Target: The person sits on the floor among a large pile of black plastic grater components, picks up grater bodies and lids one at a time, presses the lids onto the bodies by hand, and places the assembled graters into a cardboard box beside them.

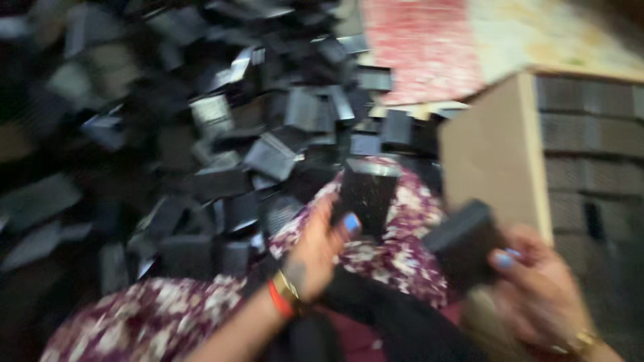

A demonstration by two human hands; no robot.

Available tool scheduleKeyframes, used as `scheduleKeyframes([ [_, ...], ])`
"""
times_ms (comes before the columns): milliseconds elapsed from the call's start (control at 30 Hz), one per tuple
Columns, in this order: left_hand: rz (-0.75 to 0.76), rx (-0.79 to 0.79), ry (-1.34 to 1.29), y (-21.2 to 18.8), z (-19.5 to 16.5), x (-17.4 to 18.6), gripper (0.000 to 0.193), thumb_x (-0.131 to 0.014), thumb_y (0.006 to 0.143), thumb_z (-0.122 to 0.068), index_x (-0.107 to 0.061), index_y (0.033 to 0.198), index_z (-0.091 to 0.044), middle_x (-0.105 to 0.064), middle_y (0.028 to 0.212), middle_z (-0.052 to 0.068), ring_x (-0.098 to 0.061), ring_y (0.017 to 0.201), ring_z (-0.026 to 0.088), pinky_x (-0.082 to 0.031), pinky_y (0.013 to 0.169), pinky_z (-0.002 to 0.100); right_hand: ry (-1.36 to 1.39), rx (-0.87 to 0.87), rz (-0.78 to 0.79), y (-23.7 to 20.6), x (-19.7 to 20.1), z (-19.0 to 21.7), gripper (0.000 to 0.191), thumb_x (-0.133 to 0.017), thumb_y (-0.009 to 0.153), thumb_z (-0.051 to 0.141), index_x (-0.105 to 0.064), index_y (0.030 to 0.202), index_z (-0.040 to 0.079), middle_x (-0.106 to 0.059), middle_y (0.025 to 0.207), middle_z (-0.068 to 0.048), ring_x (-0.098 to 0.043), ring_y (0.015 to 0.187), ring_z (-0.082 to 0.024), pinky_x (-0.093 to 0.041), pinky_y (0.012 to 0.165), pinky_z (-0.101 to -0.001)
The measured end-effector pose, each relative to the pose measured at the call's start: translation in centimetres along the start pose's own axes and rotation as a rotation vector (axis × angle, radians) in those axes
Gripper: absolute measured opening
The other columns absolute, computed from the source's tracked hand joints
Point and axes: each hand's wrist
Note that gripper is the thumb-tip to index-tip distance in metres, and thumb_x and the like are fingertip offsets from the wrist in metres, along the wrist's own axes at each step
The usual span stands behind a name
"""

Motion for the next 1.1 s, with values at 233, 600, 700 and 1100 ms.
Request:
scheduleKeyframes([
  [233, 0.204, -0.064, -0.128, -4.0, 2.8, -10.1, 0.063, -0.052, 0.108, -0.027, -0.028, 0.160, -0.001, -0.048, 0.157, 0.019, -0.047, 0.144, 0.029, -0.033, 0.121, 0.041, -0.186, 0.206, 0.191, -3.7, -5.3, -0.7, 0.069, -0.072, 0.094, 0.020, -0.037, 0.152, 0.007, -0.052, 0.144, -0.012, -0.051, 0.135, -0.022, -0.040, 0.115, -0.0402],
  [600, 0.013, -0.274, -0.164, -1.6, 2.5, -11.5, 0.106, -0.091, 0.076, -0.043, -0.030, 0.155, -0.006, -0.052, 0.137, 0.015, -0.058, 0.123, 0.026, -0.051, 0.105, 0.041, -1.010, 0.769, 0.519, -4.3, -3.4, 0.8, 0.072, -0.066, 0.105, 0.015, -0.028, 0.166, 0.016, -0.042, 0.160, -0.020, -0.048, 0.146, -0.039, -0.040, 0.123, -0.0463],
  [700, -0.022, -0.374, -0.042, -1.4, 1.2, -11.6, 0.099, -0.093, 0.076, -0.031, -0.034, 0.153, -0.010, -0.054, 0.138, 0.014, -0.059, 0.126, 0.025, -0.051, 0.108, 0.041, -1.013, 0.736, 0.481, -4.2, -3.0, 2.5, 0.076, -0.072, 0.091, 0.008, -0.040, 0.159, 0.017, -0.049, 0.151, -0.016, -0.052, 0.138, -0.038, -0.041, 0.118, -0.0463],
  [1100, 0.181, 0.234, -0.149, -1.0, 1.2, -13.3, 0.092, -0.090, 0.071, -0.020, -0.038, 0.145, -0.009, -0.057, 0.137, 0.016, -0.061, 0.124, 0.027, -0.049, 0.106, 0.044, -0.169, 0.359, 0.011, -6.9, 0.2, 2.6, 0.071, -0.079, 0.089, 0.008, -0.046, 0.151, 0.004, -0.052, 0.150, -0.014, -0.049, 0.140, -0.024, -0.039, 0.118, -0.0393],
])
Point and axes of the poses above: each hand's wrist, its own y-axis towards the middle knuckle, its own x-axis out of the back of the hand, z = x × y
